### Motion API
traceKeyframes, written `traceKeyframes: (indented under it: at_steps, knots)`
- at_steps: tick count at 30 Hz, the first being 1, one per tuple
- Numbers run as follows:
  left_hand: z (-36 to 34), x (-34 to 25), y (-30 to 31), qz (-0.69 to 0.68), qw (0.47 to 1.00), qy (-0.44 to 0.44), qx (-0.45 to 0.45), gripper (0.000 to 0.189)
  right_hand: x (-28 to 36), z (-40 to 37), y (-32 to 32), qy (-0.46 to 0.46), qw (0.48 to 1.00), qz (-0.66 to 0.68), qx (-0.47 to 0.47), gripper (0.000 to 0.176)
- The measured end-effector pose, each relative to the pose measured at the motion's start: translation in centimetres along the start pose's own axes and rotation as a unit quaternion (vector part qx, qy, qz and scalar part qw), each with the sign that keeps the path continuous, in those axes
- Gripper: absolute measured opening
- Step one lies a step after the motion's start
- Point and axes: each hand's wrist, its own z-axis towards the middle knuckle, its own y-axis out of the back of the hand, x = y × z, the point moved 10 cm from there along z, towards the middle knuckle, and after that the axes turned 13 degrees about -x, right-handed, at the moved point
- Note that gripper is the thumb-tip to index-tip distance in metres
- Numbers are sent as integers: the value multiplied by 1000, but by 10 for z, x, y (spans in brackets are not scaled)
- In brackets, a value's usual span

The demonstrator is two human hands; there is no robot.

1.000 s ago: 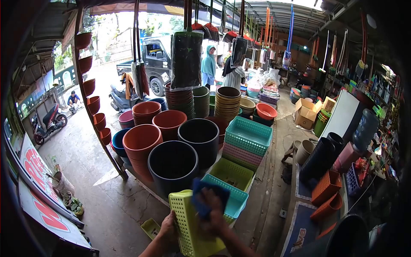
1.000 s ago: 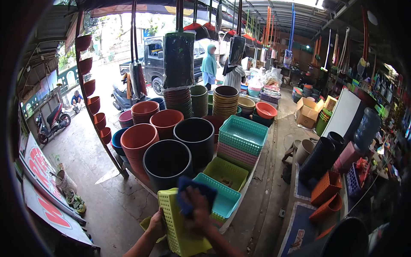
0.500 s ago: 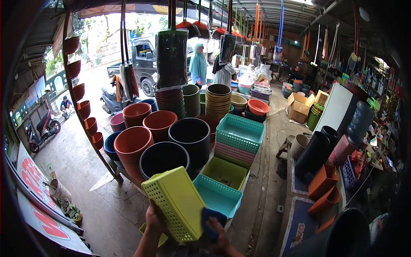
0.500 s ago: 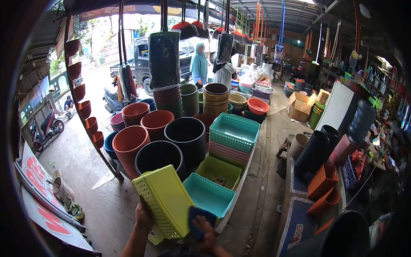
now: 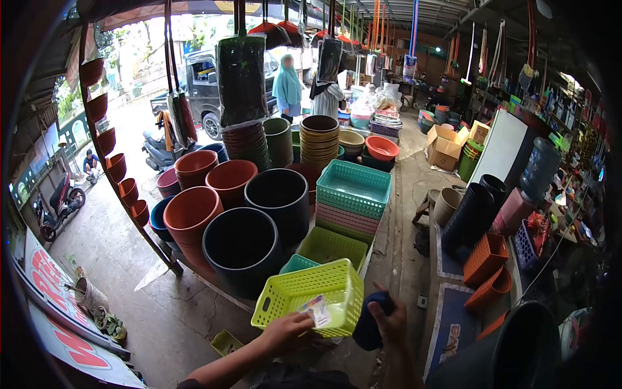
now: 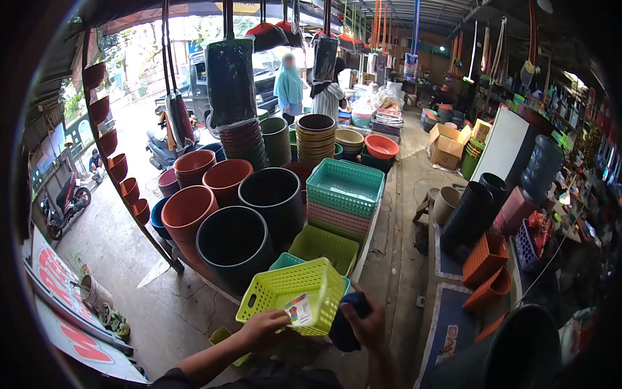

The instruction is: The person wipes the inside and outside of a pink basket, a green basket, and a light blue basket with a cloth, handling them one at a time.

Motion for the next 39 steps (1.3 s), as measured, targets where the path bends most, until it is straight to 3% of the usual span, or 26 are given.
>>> traceKeyframes:
  at_steps: [1,2,3,5,6,8,12,14,18,25,30,36,39]
  knots:
    - [2,-1,-7,-2,1000,0,2,20,1,7,-13,-15,994,-88,65,56]
    - [-1,-2,-29,48,996,-38,71,19,-6,6,-21,-31,976,-173,129,61]
    - [-6,1,-48,99,983,-76,138,17,-8,9,-19,-31,976,-172,127,61]
    - [-7,15,-64,117,977,-90,154,17,-47,13,-15,-112,926,-322,164,67]
    - [-9,23,-73,134,971,-102,169,17,-60,13,-13,-111,926,-322,164,67]
    - [-12,44,-84,142,970,-108,163,18,-64,13,-5,77,913,-388,99,67]
    - [-14,68,-96,180,966,-123,139,18,-116,-3,6,20,937,-345,56,63]
    - [-14,73,-100,178,969,-118,124,18,-123,-5,17,25,966,-254,-27,57]
    - [-9,68,-95,204,962,-142,109,11,-123,-9,16,-3,964,-265,-35,54]
    - [8,80,-94,184,967,-115,133,13,-126,10,14,26,947,-314,-67,51]
    - [30,94,-104,170,971,-113,125,16,-142,42,9,-28,948,-315,-41,48]
    - [48,99,-107,138,973,-110,152,18,-148,51,9,-28,937,-344,-56,41]
    - [53,102,-111,132,969,-67,197,16,-152,53,10,-38,933,-353,-66,40]
